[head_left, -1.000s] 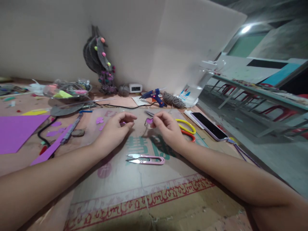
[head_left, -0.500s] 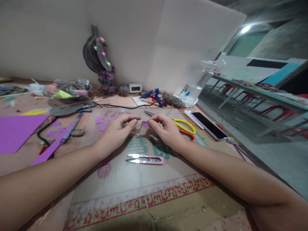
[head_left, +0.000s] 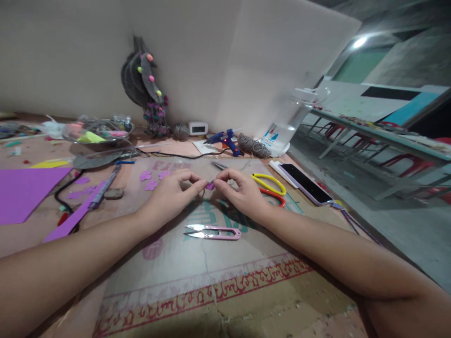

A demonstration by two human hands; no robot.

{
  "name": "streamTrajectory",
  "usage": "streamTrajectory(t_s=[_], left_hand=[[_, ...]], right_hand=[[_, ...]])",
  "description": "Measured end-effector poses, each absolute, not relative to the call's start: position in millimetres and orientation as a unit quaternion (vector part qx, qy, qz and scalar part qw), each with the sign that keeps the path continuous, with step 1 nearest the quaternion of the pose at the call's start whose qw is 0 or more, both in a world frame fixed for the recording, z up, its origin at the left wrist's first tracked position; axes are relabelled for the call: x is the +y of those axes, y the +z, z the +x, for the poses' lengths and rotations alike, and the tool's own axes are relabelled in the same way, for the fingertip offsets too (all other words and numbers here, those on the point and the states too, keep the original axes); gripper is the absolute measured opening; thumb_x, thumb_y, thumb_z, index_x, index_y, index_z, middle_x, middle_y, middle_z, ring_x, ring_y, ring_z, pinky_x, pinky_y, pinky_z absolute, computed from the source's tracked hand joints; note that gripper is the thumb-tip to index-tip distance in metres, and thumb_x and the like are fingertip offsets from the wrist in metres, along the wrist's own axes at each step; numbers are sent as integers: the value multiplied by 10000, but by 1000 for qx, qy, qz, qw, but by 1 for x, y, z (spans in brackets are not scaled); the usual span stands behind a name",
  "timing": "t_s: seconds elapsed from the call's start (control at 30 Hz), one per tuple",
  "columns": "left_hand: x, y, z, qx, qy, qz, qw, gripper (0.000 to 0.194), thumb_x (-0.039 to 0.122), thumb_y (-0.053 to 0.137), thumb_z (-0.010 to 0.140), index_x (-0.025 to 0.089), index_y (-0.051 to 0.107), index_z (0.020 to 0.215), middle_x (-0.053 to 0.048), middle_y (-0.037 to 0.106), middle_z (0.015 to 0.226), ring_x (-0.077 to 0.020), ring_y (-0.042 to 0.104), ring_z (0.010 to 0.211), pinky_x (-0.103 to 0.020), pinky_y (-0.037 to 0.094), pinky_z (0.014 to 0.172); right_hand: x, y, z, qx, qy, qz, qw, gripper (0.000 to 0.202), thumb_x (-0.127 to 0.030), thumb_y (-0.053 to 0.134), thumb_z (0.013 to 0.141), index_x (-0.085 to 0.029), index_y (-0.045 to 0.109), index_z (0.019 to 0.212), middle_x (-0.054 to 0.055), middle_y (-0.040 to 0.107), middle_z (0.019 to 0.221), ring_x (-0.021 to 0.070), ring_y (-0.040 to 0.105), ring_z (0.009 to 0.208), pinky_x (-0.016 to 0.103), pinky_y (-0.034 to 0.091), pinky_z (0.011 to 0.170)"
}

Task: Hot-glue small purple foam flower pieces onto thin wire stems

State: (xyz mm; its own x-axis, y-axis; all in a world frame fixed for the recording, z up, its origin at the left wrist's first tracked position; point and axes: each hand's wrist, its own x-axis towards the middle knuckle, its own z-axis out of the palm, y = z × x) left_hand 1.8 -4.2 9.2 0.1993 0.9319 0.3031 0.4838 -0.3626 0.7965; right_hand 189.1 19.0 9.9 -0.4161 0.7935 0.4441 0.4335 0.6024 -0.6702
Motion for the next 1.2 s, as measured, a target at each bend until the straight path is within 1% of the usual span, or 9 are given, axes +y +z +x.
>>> streamTrajectory(t_s=[0.33,0.4,0.5,0.57,0.7,0.8,0.9,1.1,1.2], left_hand=[[-2,4,0,469,402,738,274,292,381,466,880,192,640,740,-8,650,733,-167,603,737,-267,437,697],[-1,0,-1,460,408,726,308,347,415,425,896,186,640,748,-20,648,745,-174,610,754,-271,443,693],[0,-2,0,461,448,668,375,383,457,372,909,181,637,904,-43,656,840,-180,623,764,-277,456,656],[1,-1,0,480,477,637,371,354,446,393,903,179,623,934,-48,651,878,-182,618,783,-277,455,657],[3,3,-1,515,473,632,336,278,417,494,858,174,615,800,-35,646,818,-178,599,768,-277,444,665],[3,3,-1,515,457,627,365,240,408,562,814,180,627,847,-22,653,777,-167,598,694,-274,445,623],[3,0,-1,512,461,624,369,199,350,609,784,187,638,894,-32,671,835,-171,614,740,-279,458,656],[4,-5,1,452,476,620,429,250,314,516,855,180,589,1053,-49,673,859,-155,627,737,-267,472,648],[3,-2,2,442,468,628,437,281,356,502,865,172,600,1055,-47,669,828,-151,626,700,-263,478,630]], right_hand=[[17,11,187,-797,282,-395,360,167,-304,524,867,-182,594,776,3,622,729,129,574,697,260,449,675],[18,11,188,-796,274,-397,366,168,-308,527,865,-185,593,771,3,617,731,129,567,700,261,445,681],[19,11,188,-793,267,-402,371,176,-314,524,865,-185,592,767,2,612,726,129,556,696,260,437,672],[19,11,188,-791,262,-406,376,178,-315,523,863,-183,593,768,0,611,723,128,549,690,259,434,669],[19,11,188,-792,257,-406,378,172,-310,525,861,-182,594,769,-3,614,721,124,549,683,256,434,670],[19,12,188,-792,262,-409,370,175,-313,521,863,-186,590,765,-1,617,713,125,555,674,254,435,652],[19,12,187,-793,264,-412,363,176,-312,523,863,-188,583,753,-1,620,710,127,563,681,257,437,660],[18,11,187,-793,259,-413,364,169,-310,525,864,-185,588,771,-1,620,730,127,560,694,257,435,672],[18,11,187,-795,259,-409,366,164,-310,529,862,-188,591,773,-3,624,732,128,564,696,257,435,673]])
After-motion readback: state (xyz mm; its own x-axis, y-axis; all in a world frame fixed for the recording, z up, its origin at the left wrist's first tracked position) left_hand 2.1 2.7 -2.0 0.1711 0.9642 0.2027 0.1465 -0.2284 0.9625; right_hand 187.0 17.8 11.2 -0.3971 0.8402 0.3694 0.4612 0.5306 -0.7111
